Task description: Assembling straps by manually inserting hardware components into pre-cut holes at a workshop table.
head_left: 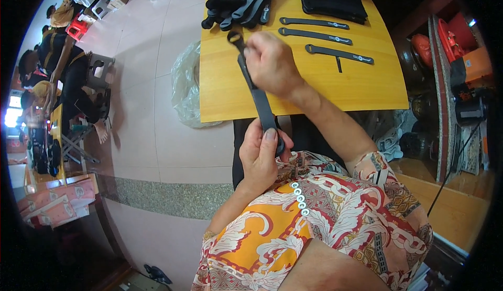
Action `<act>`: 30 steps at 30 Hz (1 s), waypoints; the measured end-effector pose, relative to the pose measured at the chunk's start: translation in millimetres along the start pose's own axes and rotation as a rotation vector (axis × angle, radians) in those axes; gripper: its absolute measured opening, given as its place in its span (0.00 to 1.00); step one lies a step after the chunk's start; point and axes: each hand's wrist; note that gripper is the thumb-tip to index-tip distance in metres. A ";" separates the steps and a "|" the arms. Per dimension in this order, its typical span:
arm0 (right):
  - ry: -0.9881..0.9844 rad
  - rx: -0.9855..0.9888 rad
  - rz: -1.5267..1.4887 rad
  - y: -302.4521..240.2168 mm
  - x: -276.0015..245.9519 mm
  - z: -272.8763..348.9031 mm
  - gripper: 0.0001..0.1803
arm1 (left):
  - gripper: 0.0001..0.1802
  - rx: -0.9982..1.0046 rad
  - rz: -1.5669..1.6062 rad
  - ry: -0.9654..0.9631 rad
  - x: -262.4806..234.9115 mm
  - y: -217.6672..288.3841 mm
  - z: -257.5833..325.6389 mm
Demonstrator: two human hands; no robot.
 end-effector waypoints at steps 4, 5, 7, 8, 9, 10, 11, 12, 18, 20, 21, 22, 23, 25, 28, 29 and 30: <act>0.276 -0.041 0.201 35.0 -15.3 -58.8 0.04 | 0.17 -0.059 -0.011 -0.101 -0.3 5.9 5.5; 0.373 -0.081 0.271 47.4 -17.5 -76.1 0.05 | 0.17 -0.059 -0.013 -0.097 0.3 6.9 6.9; 0.291 0.037 0.333 57.2 -39.0 -106.9 0.06 | 0.18 -0.113 0.018 -0.127 0.3 11.6 8.0; 0.395 0.003 0.338 57.7 -46.1 -120.4 0.07 | 0.18 -0.111 0.016 -0.121 -2.8 11.5 8.0; 0.506 -0.030 0.349 60.6 -56.6 -133.1 0.08 | 0.17 -0.135 0.095 -0.126 -5.6 11.5 7.6; 0.622 -0.082 0.446 74.0 -71.9 -150.0 0.09 | 0.17 -0.159 0.176 -0.137 -7.1 12.4 6.5; 0.735 -0.135 0.542 89.5 -89.1 -164.9 0.09 | 0.17 -0.159 0.178 -0.140 -8.8 13.4 8.4; 0.801 -0.038 0.572 96.1 -112.9 -177.3 0.09 | 0.17 -0.205 0.177 -0.132 -11.8 16.0 13.8; 0.766 -0.112 0.854 57.0 -237.1 -120.8 0.07 | 0.16 -0.098 0.197 0.135 -37.1 1.5 6.7; 0.631 -0.195 1.045 85.8 -231.3 -79.7 0.06 | 0.16 -0.068 0.186 0.154 -49.2 -0.7 1.4; 0.573 -0.201 1.130 93.9 -230.0 -52.1 0.06 | 0.16 -0.044 0.193 0.158 -51.1 -4.3 -2.4; 0.529 -0.180 1.114 98.0 -224.5 -24.4 0.06 | 0.16 -0.028 0.183 0.145 -48.7 -5.1 -6.4; 0.449 -0.130 1.112 102.7 -216.4 2.4 0.04 | 0.16 -0.031 0.187 0.134 -47.1 -5.2 -8.4; 0.260 0.051 1.031 108.6 -200.3 46.8 0.04 | 0.15 -0.061 0.200 0.138 -44.7 -7.6 -12.5; 0.143 0.103 0.887 107.9 -183.8 69.0 0.01 | 0.14 -0.089 0.179 0.134 -41.1 -9.6 -14.4; 0.094 0.146 0.865 107.3 -180.3 69.8 0.02 | 0.14 -0.093 0.180 0.126 -39.9 -10.8 -14.9; 0.044 0.188 0.842 107.1 -179.7 70.1 0.03 | 0.14 -0.101 0.195 0.117 -39.0 -11.9 -15.3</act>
Point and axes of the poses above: each hand's wrist, its own z-axis away from the middle knuckle, its own x-axis out of the palm, y = z × x, and after that the axes turned 14 degrees about x, right-handed
